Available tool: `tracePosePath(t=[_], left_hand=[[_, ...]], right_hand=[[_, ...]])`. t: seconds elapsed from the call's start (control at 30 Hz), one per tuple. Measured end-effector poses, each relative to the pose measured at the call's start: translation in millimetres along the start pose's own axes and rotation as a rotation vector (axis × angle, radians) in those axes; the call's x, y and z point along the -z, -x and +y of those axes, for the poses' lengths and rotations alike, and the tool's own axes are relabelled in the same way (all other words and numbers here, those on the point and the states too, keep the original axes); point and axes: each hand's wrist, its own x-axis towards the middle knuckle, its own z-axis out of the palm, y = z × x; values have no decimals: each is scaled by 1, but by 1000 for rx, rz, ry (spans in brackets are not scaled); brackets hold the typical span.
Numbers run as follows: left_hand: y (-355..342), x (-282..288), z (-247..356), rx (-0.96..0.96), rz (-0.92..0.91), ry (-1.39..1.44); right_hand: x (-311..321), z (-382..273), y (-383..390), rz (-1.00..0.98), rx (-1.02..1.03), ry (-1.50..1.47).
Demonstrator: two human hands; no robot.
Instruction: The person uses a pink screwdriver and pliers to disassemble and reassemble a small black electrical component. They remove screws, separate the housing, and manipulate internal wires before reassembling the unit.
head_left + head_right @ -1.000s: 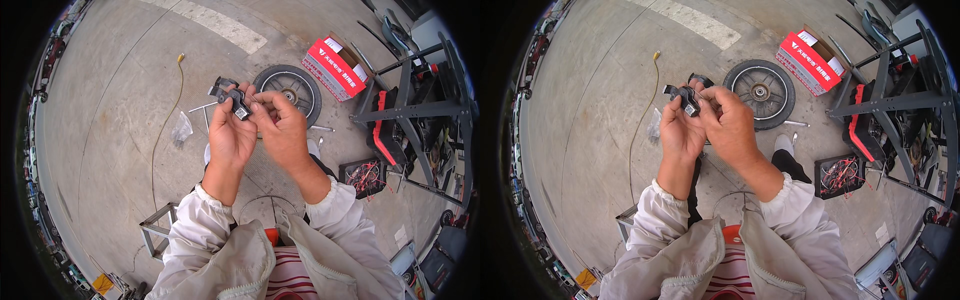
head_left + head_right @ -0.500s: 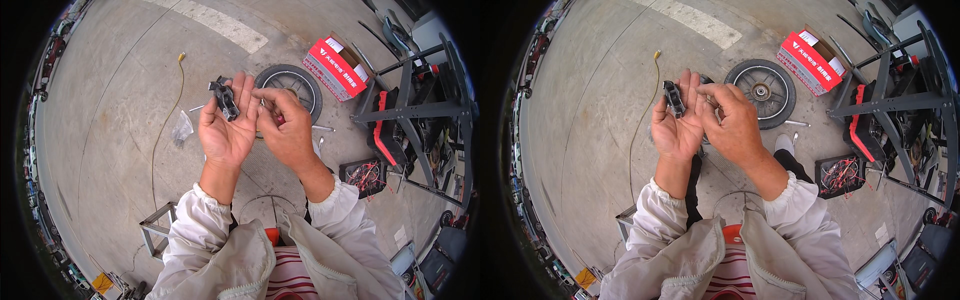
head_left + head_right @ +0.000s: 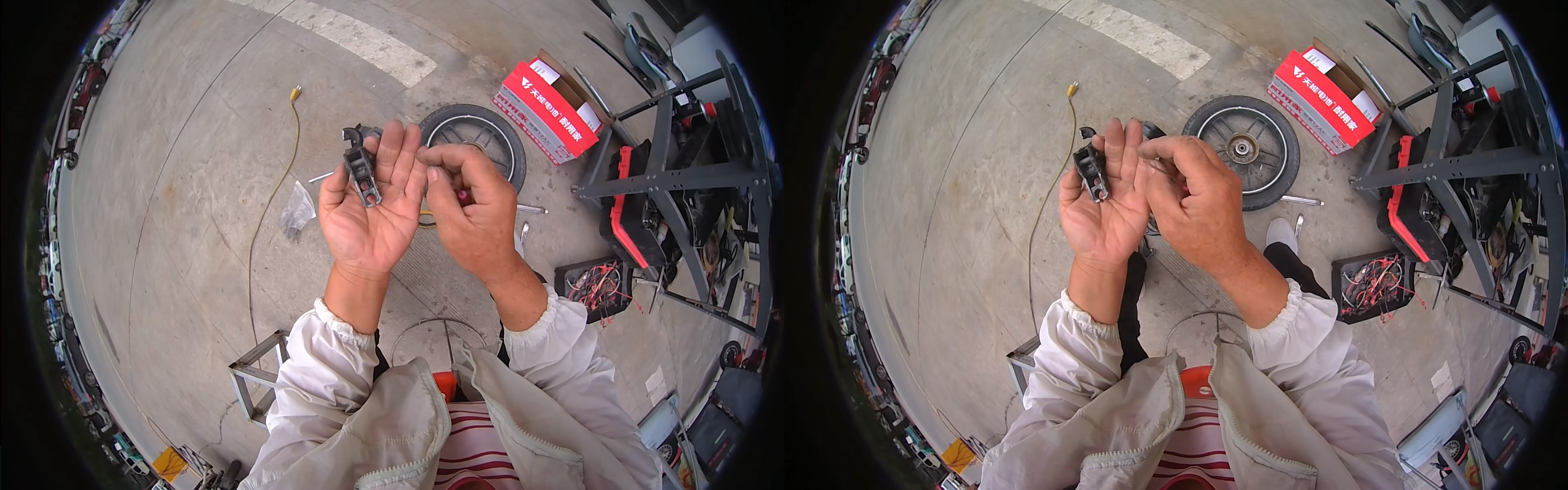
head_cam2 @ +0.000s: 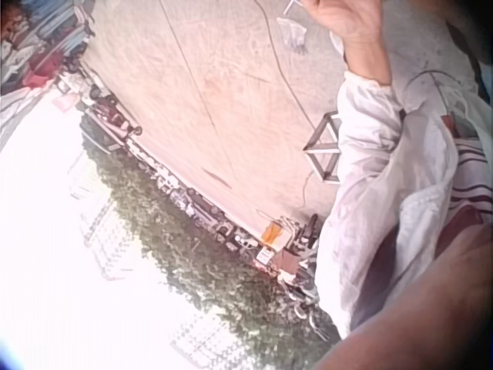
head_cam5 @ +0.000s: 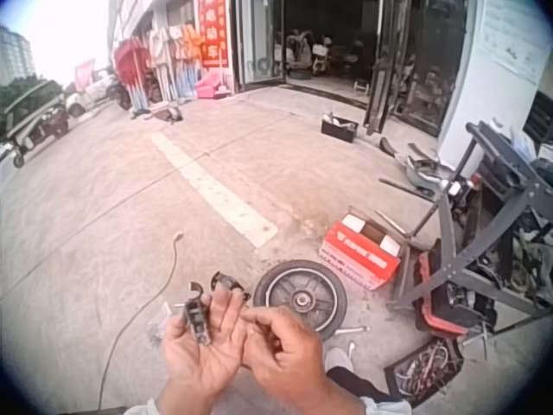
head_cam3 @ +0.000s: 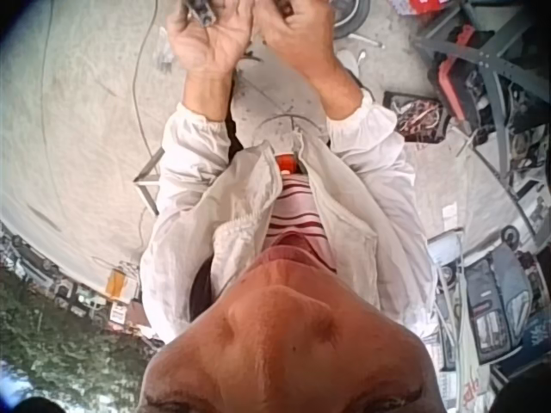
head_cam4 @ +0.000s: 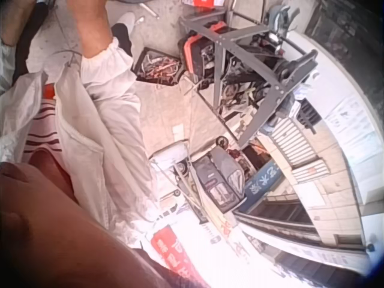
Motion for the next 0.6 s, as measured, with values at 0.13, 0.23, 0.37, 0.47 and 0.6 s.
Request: tracePosePath(t=[0.13, 0.23, 0.37, 0.47, 0.6], left_hand=[[0, -1, 1, 23, -20, 13], [0, -1, 1, 43, -39, 36], [0, -4, 0, 42, -14, 31], [-1, -5, -1, 46, -22, -2], [-1, -4, 0, 39, -16, -45]], right_hand=[[1, 0, 0, -1, 18, -7], [2, 0, 1, -1, 41, -10], [2, 1, 1, 3, 47, -36], [2, 0, 1, 7, 52, -36], [4, -2, 1, -39, 26, 19]])
